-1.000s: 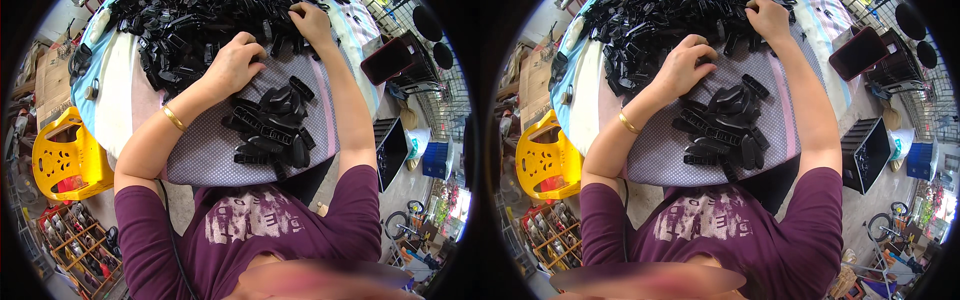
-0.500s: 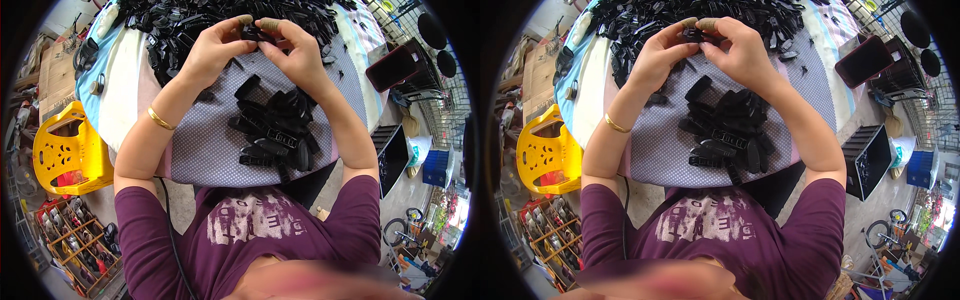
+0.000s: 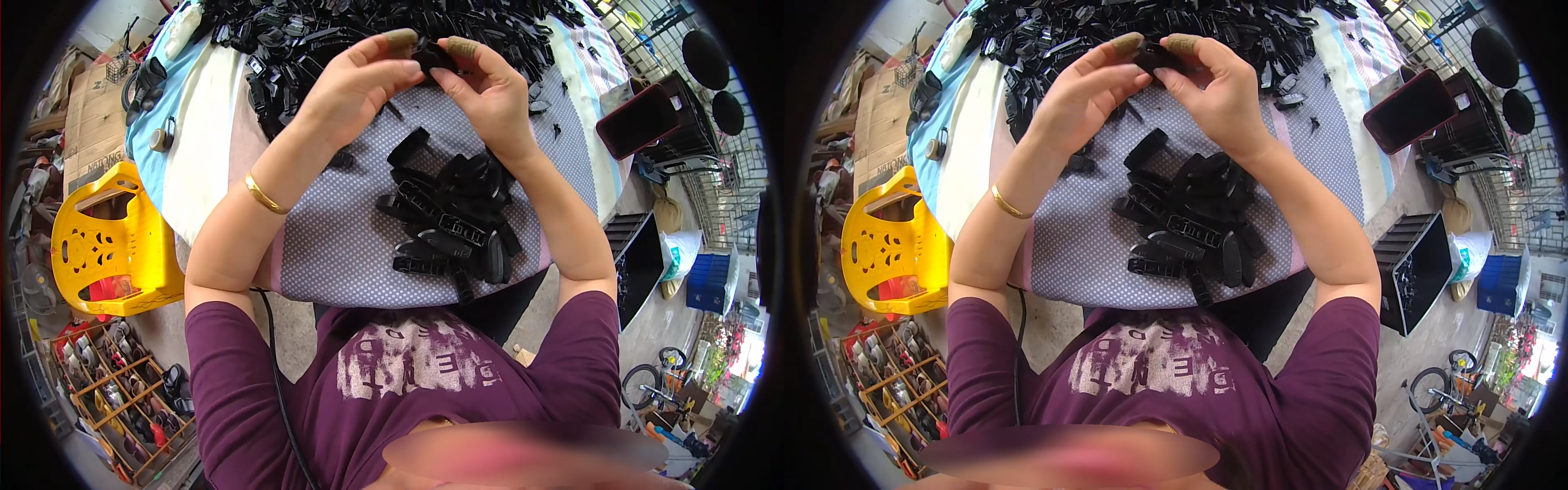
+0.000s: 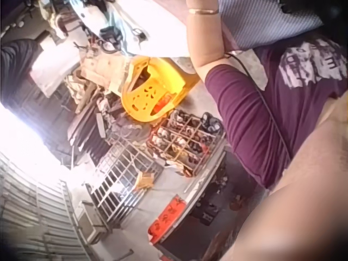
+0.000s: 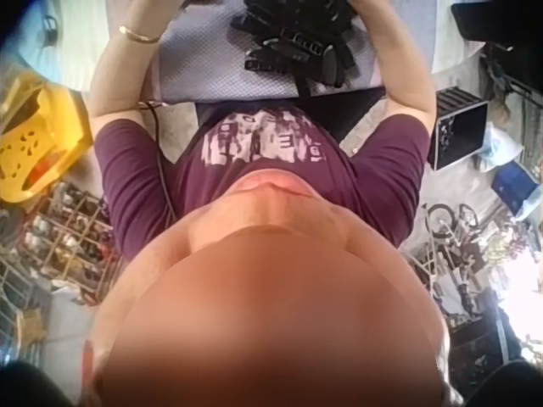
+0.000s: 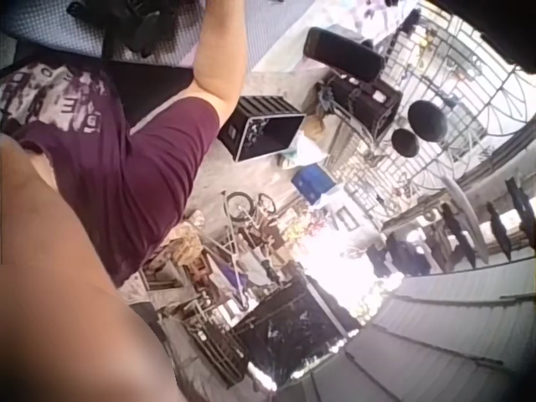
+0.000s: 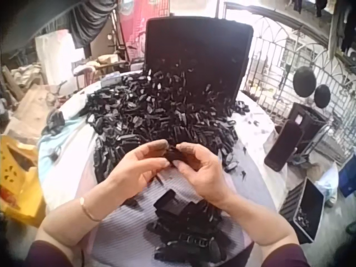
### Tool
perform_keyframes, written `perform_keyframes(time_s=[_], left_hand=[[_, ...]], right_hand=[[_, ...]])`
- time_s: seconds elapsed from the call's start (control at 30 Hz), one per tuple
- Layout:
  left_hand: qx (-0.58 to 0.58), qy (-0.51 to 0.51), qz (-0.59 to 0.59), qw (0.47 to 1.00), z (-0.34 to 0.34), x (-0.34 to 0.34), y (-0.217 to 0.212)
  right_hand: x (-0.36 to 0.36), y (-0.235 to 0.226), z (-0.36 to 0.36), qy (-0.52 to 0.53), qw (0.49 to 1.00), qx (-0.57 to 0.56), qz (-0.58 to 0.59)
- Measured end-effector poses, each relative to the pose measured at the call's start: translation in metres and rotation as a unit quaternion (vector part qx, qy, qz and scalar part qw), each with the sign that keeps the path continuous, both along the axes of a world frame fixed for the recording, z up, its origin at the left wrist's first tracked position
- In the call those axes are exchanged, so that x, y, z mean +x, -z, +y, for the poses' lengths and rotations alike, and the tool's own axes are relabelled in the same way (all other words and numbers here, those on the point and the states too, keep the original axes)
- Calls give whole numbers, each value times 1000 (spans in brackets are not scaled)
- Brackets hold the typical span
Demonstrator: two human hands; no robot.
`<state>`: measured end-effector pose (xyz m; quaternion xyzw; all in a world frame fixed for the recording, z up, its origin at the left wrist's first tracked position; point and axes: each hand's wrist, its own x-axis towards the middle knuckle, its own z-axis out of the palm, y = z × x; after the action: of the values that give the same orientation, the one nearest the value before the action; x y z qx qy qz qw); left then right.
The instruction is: Inspecting and sorting black plastic clips at a workstation.
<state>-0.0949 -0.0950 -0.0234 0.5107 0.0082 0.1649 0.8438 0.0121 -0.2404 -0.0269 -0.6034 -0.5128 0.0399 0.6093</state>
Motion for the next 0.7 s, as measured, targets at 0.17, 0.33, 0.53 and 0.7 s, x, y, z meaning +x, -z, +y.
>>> perform_keyframes(time_s=[0.17, 0.33, 0.53, 0.7], left_hand=[[7, -47, 6, 999, -5, -2, 1], [97, -90, -19, 991, -7, -2, -2], [93, -120, -24, 988, -15, -4, -5], [130, -138, -24, 982, -17, -6, -6]], right_hand=[[-7, -7, -3, -30, 994, -17, 106], [-5, -11, -6, -12, 997, -23, 71], [-12, -9, -4, 56, 996, -52, -40], [-16, -10, -1, 62, 986, -26, -155]])
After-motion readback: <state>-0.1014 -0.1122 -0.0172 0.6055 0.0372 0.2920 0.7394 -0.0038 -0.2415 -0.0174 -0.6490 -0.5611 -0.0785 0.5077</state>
